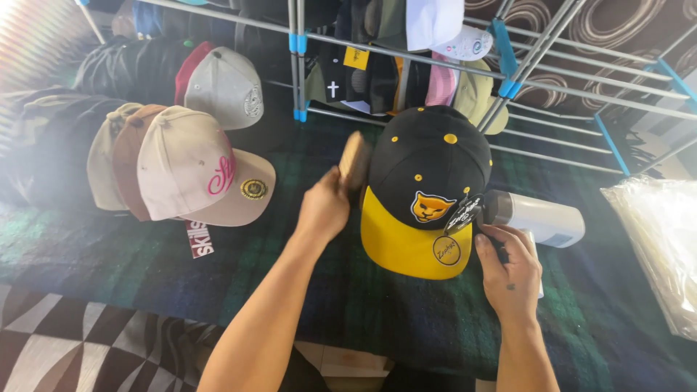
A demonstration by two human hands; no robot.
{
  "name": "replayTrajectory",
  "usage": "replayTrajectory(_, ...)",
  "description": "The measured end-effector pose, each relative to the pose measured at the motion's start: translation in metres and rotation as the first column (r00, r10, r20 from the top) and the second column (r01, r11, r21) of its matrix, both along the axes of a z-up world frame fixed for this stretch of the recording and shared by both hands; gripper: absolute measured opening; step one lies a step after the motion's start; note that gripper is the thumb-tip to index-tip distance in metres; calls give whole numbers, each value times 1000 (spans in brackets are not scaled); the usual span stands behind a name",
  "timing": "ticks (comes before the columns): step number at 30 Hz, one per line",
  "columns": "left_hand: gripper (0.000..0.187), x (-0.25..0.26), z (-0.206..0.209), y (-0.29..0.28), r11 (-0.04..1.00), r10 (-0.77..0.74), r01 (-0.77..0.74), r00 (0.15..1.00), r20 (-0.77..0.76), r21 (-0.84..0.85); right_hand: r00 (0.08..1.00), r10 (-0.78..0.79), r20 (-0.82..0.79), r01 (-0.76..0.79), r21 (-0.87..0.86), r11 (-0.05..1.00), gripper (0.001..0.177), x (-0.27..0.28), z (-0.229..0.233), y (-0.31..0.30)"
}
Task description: Cleaning and reshaping baseball caps using a hair dryer, a brush, and a wooden hat form.
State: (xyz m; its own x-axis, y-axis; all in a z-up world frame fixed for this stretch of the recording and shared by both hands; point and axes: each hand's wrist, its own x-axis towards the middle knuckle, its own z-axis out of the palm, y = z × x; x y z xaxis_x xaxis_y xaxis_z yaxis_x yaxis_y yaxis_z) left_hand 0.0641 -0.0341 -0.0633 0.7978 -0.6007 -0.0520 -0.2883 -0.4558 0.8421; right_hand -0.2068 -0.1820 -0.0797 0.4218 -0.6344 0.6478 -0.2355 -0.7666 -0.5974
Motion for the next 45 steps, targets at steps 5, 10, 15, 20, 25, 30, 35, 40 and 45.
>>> replayTrajectory(5, 47, -12, 96, -6, 912, -140, 227, 955, 262, -341, 998, -55, -44, 55, -9, 998, 26, 2, -4, 0)
replayTrajectory(10, 37, 58, 38, -32, 974, -107, 76, 985, 139, 212, 998, -66, -6, 66, 18, 998, 24, -3, 4, 3)
replayTrajectory(15, 51, 25, 23, 19, 991, 108, -91, 976, 188, -93, 989, -70, -128, 108, 319, 942, 22, 0, 28, 42)
replayTrajectory(20, 18, -136, 24, 45, 299, -246, -310, 888, -387, -902, 675, 720, 158, -729, 294, 619, 64, 29, 31, 96)
replayTrajectory(25, 20, -165, 10, 44, 478, -284, -200, 886, -366, -855, 779, 603, -174, -583, 154, 798, 49, 33, 53, 104)
replayTrajectory(30, 29, -147, -26, 39, 551, 138, -199, 980, -147, -811, 854, 306, -421, -372, -82, 925, 63, 12, 61, 64)
replayTrajectory(35, 70, -129, -21, 39, 599, -342, -525, 516, -786, -605, 920, 43, -389, -173, -307, 936, 54, 16, 107, 10)
replayTrajectory(40, 54, -130, -20, 34, 525, -491, -550, 426, -760, -649, 848, 24, -529, -274, -398, 876, 51, 16, 97, 35)
replayTrajectory(45, 51, -129, -30, 34, 517, -495, -595, 378, -782, -615, 858, -3, -514, -380, -638, 670, 42, 21, 77, 56)
